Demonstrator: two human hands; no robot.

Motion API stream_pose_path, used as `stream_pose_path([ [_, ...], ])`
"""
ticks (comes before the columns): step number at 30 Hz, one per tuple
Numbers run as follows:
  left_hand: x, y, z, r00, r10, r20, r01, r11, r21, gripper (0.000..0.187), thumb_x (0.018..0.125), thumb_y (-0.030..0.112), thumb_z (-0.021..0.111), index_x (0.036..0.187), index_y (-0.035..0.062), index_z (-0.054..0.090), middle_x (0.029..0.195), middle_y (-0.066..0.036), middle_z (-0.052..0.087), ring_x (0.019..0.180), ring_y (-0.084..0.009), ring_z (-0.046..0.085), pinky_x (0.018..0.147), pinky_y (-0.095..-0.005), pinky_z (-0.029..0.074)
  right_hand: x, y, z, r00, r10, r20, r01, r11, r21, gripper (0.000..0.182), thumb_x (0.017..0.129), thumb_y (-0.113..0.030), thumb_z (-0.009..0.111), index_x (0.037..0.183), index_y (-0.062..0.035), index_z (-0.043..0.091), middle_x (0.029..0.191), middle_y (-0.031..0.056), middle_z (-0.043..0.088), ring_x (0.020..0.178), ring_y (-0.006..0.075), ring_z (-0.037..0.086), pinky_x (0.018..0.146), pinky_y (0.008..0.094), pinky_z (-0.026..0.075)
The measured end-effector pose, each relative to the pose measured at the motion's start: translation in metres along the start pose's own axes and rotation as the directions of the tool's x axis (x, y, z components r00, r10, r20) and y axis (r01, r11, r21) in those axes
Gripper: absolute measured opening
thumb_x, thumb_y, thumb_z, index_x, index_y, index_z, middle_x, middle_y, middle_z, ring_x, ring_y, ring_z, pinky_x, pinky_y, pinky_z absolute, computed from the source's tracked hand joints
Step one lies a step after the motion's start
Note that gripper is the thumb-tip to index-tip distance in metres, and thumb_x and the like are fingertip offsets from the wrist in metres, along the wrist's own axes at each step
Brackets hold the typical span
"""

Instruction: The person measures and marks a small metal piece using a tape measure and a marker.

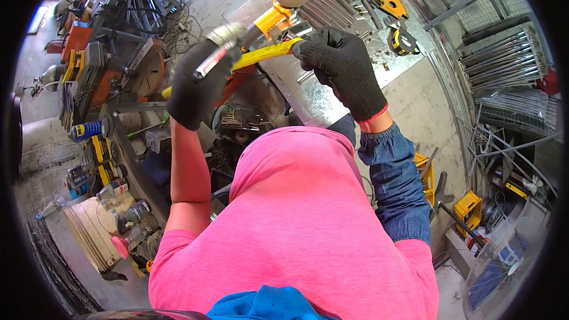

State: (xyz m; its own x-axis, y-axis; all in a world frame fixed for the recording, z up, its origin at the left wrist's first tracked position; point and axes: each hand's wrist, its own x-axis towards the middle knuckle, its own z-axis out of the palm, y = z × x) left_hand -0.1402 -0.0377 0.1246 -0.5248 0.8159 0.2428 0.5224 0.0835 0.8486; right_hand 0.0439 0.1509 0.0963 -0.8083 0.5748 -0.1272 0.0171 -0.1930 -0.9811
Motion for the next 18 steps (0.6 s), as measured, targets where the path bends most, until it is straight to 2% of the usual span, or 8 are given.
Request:
stream_pose_path([
  [3, -0.013, -0.017, 0.003, 0.972, -0.134, 0.192, 0.111, 0.986, 0.127, 0.029, 0.101, 0.006, 0.063, 0.129, 0.0086, 0.072, 0.108, -0.008, 0.075, 0.089, -0.0094, 0.067, 0.082, -0.0278, 0.055, 0.002, 0.007, -0.003, 0.991, 0.132, -0.027, -0.131, 0.991, 0.038, 0.019, 0.091, -0.022, 0.078, 0.089, -0.0049, 0.071, 0.074, 0.0027, 0.066, 0.053, 0.004, 0.05, 0.049, 0.021, 0.038],
  [4, -0.015, -0.022, 0.007, 0.984, -0.064, 0.168, 0.053, 0.996, 0.07, 0.028, 0.101, 0.006, 0.063, 0.127, 0.0076, 0.072, 0.109, -0.008, 0.075, 0.09, -0.0097, 0.067, 0.081, -0.0282, 0.055, 0.002, 0.012, -0.004, 0.993, 0.117, -0.019, -0.118, 0.993, -0.019, 0.028, 0.093, -0.02, 0.074, 0.112, -0.0012, 0.071, 0.077, 0.0029, 0.068, 0.057, 0.005, 0.053, 0.053, 0.0216, 0.042],
  [5, -0.018, -0.025, 0.01, 0.99, 0.002, 0.138, -0.004, 1.0, 0.014, 0.026, 0.101, 0.006, 0.062, 0.126, 0.0066, 0.072, 0.109, -0.008, 0.075, 0.091, -0.01, 0.067, 0.081, -0.0287, 0.055, 0.0, 0.014, -0.004, 0.992, 0.123, -0.013, -0.123, 0.992, -0.023, 0.028, 0.093, -0.02, 0.074, 0.112, -0.0012, 0.071, 0.077, 0.0029, 0.068, 0.057, 0.005, 0.053, 0.053, 0.0216, 0.042],
  [7, -0.023, -0.034, 0.007, 0.997, -0.017, 0.077, 0.021, 0.998, -0.062, 0.024, 0.101, 0.004, 0.062, 0.122, 0.0056, 0.073, 0.111, -0.008, 0.075, 0.093, -0.0141, 0.07, 0.081, -0.0309, 0.057, -0.005, 0.016, -0.004, 0.996, 0.081, -0.046, -0.082, 0.996, -0.023, 0.049, 0.095, -0.017, 0.069, 0.14, -0.0002, 0.06, 0.088, 0.0045, 0.069, 0.065, 0.0058, 0.057, 0.057, 0.023, 0.046],
  [9, -0.032, -0.05, -0.011, 0.999, 0.013, -0.043, -0.009, 0.996, 0.093, 0.027, 0.093, 0.0, 0.07, 0.119, 0.0054, 0.072, 0.117, -0.015, 0.075, 0.103, -0.0307, 0.073, 0.088, -0.0347, 0.058, -0.009, 0.029, -0.012, 0.997, 0.034, -0.074, -0.042, 0.992, -0.116, 0.052, 0.096, -0.014, 0.067, 0.144, -0.0016, 0.056, 0.093, 0.0051, 0.068, 0.071, 0.0067, 0.058, 0.061, 0.0238, 0.048],
  [11, -0.04, -0.069, -0.027, 0.942, 0.335, 0.026, -0.282, 0.746, 0.603, 0.029, 0.085, -0.003, 0.072, 0.113, 0.0048, 0.072, 0.117, -0.016, 0.074, 0.105, -0.0327, 0.073, 0.088, -0.0373, 0.059, -0.014, 0.039, -0.019, 0.994, -0.064, -0.093, 0.035, 0.957, -0.287, 0.059, 0.097, -0.009, 0.063, 0.154, -0.0044, 0.049, 0.103, 0.0062, 0.066, 0.082, 0.0083, 0.061, 0.069, 0.0254, 0.052],
  [17, -0.088, -0.145, -0.044, 0.973, 0.212, -0.09, -0.124, 0.812, 0.57, 0.033, 0.081, -0.004, 0.073, 0.113, 0.004, 0.071, 0.116, -0.019, 0.073, 0.105, -0.0365, 0.072, 0.087, -0.0418, 0.06, -0.022, 0.027, -0.017, 0.99, -0.055, -0.126, 0.013, 0.949, -0.315, 0.059, 0.095, -0.004, 0.065, 0.152, -0.004, 0.051, 0.102, 0.0061, 0.067, 0.087, 0.0097, 0.062, 0.076, 0.0274, 0.053],
  [18, -0.097, -0.151, -0.044, 0.981, 0.162, -0.108, -0.075, 0.828, 0.556, 0.025, 0.09, -0.001, 0.071, 0.115, 0.002, 0.071, 0.115, -0.016, 0.073, 0.1, -0.0297, 0.074, 0.085, -0.0392, 0.06, -0.021, 0.031, -0.018, 0.985, -0.113, -0.127, 0.065, 0.94, -0.335, 0.058, 0.094, -0.004, 0.065, 0.151, -0.003, 0.052, 0.103, 0.0065, 0.069, 0.089, 0.0099, 0.063, 0.079, 0.0277, 0.054],
])
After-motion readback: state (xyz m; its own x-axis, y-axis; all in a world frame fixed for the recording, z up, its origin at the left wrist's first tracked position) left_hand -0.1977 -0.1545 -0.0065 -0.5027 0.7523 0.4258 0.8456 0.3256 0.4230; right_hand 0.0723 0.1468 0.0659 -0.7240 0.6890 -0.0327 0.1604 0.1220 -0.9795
